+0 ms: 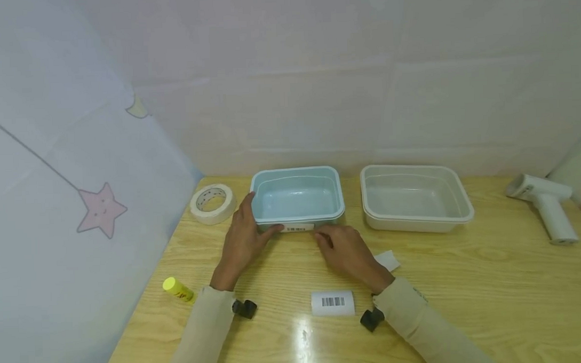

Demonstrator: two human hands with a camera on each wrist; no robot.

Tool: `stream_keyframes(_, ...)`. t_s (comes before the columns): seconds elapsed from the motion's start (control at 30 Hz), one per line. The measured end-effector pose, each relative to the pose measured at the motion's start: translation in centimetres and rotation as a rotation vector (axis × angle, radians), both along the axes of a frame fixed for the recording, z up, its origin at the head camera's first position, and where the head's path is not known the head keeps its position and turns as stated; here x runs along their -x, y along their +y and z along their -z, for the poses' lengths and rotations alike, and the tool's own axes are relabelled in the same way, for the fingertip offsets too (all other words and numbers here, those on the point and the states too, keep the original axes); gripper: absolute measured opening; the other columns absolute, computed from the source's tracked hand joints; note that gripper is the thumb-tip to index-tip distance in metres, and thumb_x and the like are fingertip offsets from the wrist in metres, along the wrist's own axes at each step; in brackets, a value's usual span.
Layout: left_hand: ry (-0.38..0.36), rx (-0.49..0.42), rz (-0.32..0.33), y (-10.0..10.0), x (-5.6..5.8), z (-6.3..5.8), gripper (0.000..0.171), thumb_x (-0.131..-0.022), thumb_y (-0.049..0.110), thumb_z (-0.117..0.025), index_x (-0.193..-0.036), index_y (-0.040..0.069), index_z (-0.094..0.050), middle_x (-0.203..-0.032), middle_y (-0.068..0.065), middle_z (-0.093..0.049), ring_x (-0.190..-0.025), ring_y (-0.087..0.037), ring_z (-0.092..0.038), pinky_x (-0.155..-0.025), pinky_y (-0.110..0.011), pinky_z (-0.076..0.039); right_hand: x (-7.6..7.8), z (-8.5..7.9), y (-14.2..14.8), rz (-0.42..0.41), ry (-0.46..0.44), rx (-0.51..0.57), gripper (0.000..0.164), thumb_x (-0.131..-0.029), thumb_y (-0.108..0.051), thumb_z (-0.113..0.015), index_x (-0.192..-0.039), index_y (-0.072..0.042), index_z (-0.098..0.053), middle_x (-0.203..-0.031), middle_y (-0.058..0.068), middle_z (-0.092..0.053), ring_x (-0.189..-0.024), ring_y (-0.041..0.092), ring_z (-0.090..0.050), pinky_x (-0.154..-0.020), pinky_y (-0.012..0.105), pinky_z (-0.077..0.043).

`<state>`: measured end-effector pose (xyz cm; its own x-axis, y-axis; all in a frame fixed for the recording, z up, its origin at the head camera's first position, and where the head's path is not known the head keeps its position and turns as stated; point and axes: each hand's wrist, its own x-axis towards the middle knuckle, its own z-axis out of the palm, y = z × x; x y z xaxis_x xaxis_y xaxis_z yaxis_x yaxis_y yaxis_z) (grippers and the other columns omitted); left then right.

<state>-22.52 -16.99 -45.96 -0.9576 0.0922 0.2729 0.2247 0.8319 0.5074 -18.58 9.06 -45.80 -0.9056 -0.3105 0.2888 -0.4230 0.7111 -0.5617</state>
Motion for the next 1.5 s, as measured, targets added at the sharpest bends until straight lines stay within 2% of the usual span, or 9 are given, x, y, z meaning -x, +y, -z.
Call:
stream_keyframes(0.37, -0.001, -0.001, 0.003, 0.0, 0.1, -0.1, 0.113, -0.080, 0.053, -0.081, -0.160, 0.010, -0.012, -0.146, -0.024, -0.041, -0.130, -0.040, -0.046, -0.096, -0.055, -0.048, 0.4, 0.1, -0.2, 0.043, 0.024, 0.022, 0.017, -0.100, -0.020, -0.064, -0.109, -0.011, -0.075, -0.088, -0.004, -0.071, -0.071, 0.006, -0.060, -0.067, 0.030, -0.053)
stream_keyframes(0.57, 0.006, 0.004, 0.009, -0.1, 0.0, 0.0, 0.112, -0.082, 0.051, -0.080, -0.159, 0.009, -0.013, -0.147, -0.024, -0.040, -0.130, -0.040, -0.045, -0.096, -0.055, -0.048, 0.8, 0.7, -0.9, 0.058, 0.051, 0.050, 0.012, -0.098, -0.025, -0.069, -0.102, -0.017, -0.076, -0.087, -0.008, -0.073, -0.077, 0.004, -0.064, -0.067, 0.028, -0.053)
stream_keyframes(0.67, 0.004, 0.005, 0.017, 0.0, 0.0, 0.0, 0.112, -0.082, 0.051, -0.080, -0.160, 0.009, -0.012, -0.147, -0.024, -0.040, -0.131, -0.040, -0.045, -0.097, -0.055, -0.047, 0.8, 0.8, -1.1, 0.068, 0.070, 0.050, 0.011, -0.096, -0.027, -0.071, -0.098, -0.017, -0.076, -0.084, -0.010, -0.073, -0.073, 0.003, -0.063, -0.064, 0.027, -0.051)
stream_keyframes(0.83, 0.009, 0.010, 0.016, 0.1, 0.0, -0.1, 0.112, -0.082, 0.051, -0.080, -0.160, 0.009, -0.013, -0.147, -0.023, -0.041, -0.130, -0.039, -0.046, -0.097, -0.055, -0.047, 0.7, 0.6, -1.1, 0.062, 0.136, 0.014, 0.009, -0.096, -0.024, -0.071, -0.096, -0.017, -0.075, -0.081, -0.009, -0.071, -0.067, 0.002, -0.060, -0.061, 0.026, -0.050)
stream_keyframes(0.97, 0.034, 0.010, 0.020, 0.0, 0.1, -0.1, 0.111, -0.081, 0.051, -0.081, -0.159, 0.008, -0.014, -0.147, -0.024, -0.042, -0.130, -0.040, -0.046, -0.095, -0.055, -0.048, 0.7, 0.5, -1.0, 0.071, 0.228, -0.045, 0.009, -0.096, -0.022, -0.069, -0.096, -0.014, -0.074, -0.077, -0.007, -0.070, -0.058, 0.002, -0.056, -0.054, 0.027, -0.049)
stream_keyframes(1.2, 0.036, 0.006, 0.010, 0.0, 0.0, -0.2, 0.110, -0.081, 0.049, -0.082, -0.158, 0.008, -0.015, -0.147, -0.024, -0.042, -0.131, -0.040, -0.046, -0.093, -0.056, -0.050, 0.7, 0.2, -1.0, 0.099, 0.355, -0.136, 0.012, -0.097, -0.019, -0.068, -0.095, -0.009, -0.073, -0.058, -0.007, -0.058, -0.040, 0.002, -0.041, -0.038, 0.024, -0.037)
stream_keyframes(1.37, 0.022, 0.005, 0.005, 0.0, 0.0, -0.1, 0.109, -0.082, 0.050, -0.081, -0.158, 0.008, -0.016, -0.147, -0.025, -0.042, -0.131, -0.040, -0.046, -0.093, -0.056, -0.050, 0.6, 0.1, -1.1, 0.115, 0.329, -0.164, 0.013, -0.097, -0.019, -0.068, -0.095, -0.008, -0.074, -0.054, -0.008, -0.052, -0.039, 0.003, -0.040, -0.036, 0.023, -0.032)
stream_keyframes(1.5, 0.028, 0.007, 0.005, 0.0, -0.1, -0.1, 0.109, -0.081, 0.051, -0.081, -0.158, 0.007, -0.017, -0.146, -0.025, -0.042, -0.130, -0.039, -0.047, -0.092, -0.056, -0.050, 0.5, 0.0, -1.0, 0.088, 0.289, -0.184, 0.013, -0.098, -0.019, -0.066, -0.096, -0.008, -0.072, -0.055, -0.009, -0.051, -0.040, 0.002, -0.041, -0.036, 0.021, -0.032)
